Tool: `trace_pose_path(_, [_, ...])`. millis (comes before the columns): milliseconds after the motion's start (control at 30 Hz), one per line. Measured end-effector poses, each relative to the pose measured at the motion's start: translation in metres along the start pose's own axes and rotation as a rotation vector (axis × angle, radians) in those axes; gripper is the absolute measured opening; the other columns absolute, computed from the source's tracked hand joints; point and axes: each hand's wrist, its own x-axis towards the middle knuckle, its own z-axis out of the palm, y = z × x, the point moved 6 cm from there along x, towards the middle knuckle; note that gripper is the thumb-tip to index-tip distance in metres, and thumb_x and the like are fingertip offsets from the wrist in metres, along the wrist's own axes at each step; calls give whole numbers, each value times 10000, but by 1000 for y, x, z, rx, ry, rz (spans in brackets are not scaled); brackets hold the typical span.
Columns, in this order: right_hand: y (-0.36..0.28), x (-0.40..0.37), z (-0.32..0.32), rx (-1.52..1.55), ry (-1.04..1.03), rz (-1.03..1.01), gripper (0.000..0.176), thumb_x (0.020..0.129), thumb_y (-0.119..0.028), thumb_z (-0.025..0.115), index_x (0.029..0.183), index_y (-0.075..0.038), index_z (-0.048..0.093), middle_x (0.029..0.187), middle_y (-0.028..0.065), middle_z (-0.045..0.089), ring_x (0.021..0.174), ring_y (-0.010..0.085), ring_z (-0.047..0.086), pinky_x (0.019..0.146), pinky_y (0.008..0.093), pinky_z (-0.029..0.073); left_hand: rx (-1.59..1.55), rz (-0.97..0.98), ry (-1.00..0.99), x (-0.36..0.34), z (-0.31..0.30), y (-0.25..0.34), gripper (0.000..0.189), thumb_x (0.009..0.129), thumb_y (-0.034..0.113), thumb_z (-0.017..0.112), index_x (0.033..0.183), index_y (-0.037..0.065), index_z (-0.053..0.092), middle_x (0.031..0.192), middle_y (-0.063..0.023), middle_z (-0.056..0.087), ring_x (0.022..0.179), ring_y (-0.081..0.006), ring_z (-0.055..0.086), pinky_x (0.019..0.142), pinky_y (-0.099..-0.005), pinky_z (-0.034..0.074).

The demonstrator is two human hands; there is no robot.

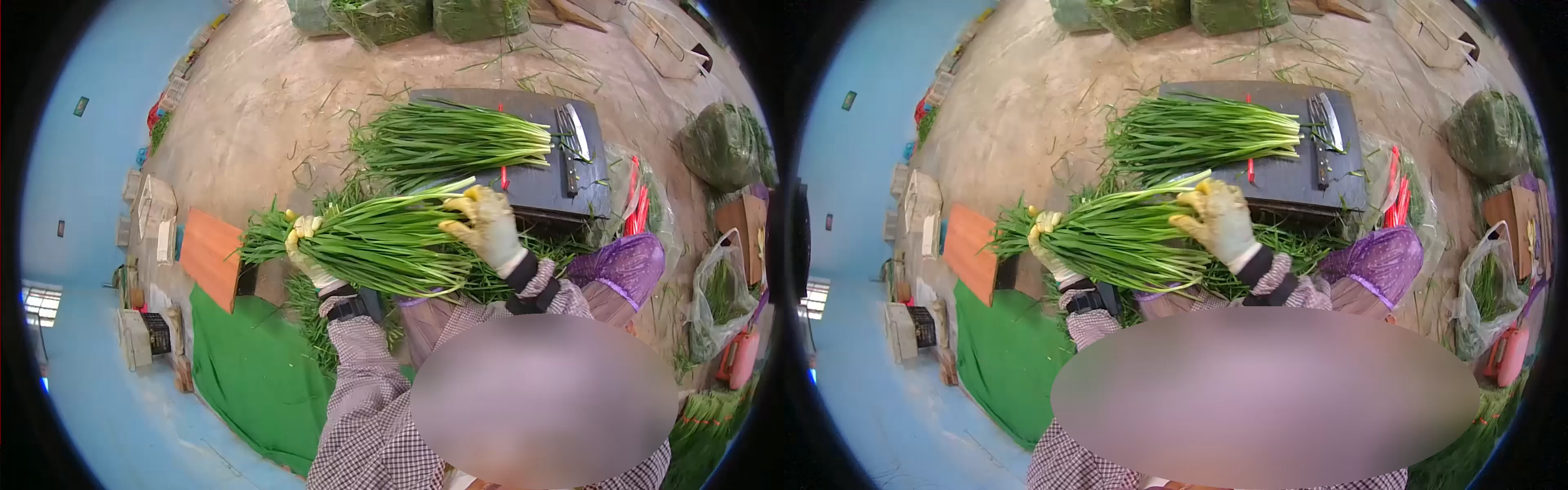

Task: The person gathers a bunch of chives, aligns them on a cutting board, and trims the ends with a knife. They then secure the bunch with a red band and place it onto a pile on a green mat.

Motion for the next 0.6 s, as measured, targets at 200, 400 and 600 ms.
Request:
trace_pose_path(200, [-3, -4, -1, 53, 47, -96, 229, 867, -354, 726, 942, -139, 698, 896, 81, 607, 901, 289, 602, 833, 422, 452, -67, 24, -16, -5, 14, 1, 92, 879, 35, 599, 910, 56, 515, 769, 1, 457, 716, -130, 449, 782, -282, 425])
trace_pose_path(400, [-21, 16, -27, -56, 193, -185, 280, 863, -315, 731, 1041, -118, 643, 897, 56, 596, 821, 272, 578, 783, 402, 460, -131, 18, -48, -1, 7, -6, 268, 874, 30, 616, 1134, -14, 567, 764, 11, 444, 708, -119, 439, 797, -285, 432])
trace_pose_path(600, [-46, -23, -16, -155, 48, -437, 315, 849, -212, 695, 1153, -138, 671, 865, 12, 613, 782, 218, 588, 756, 392, 462, -123, 80, 38, -6, 20, -5, 217, 874, 34, 632, 1071, 19, 542, 810, 11, 445, 741, -123, 449, 808, -286, 450])
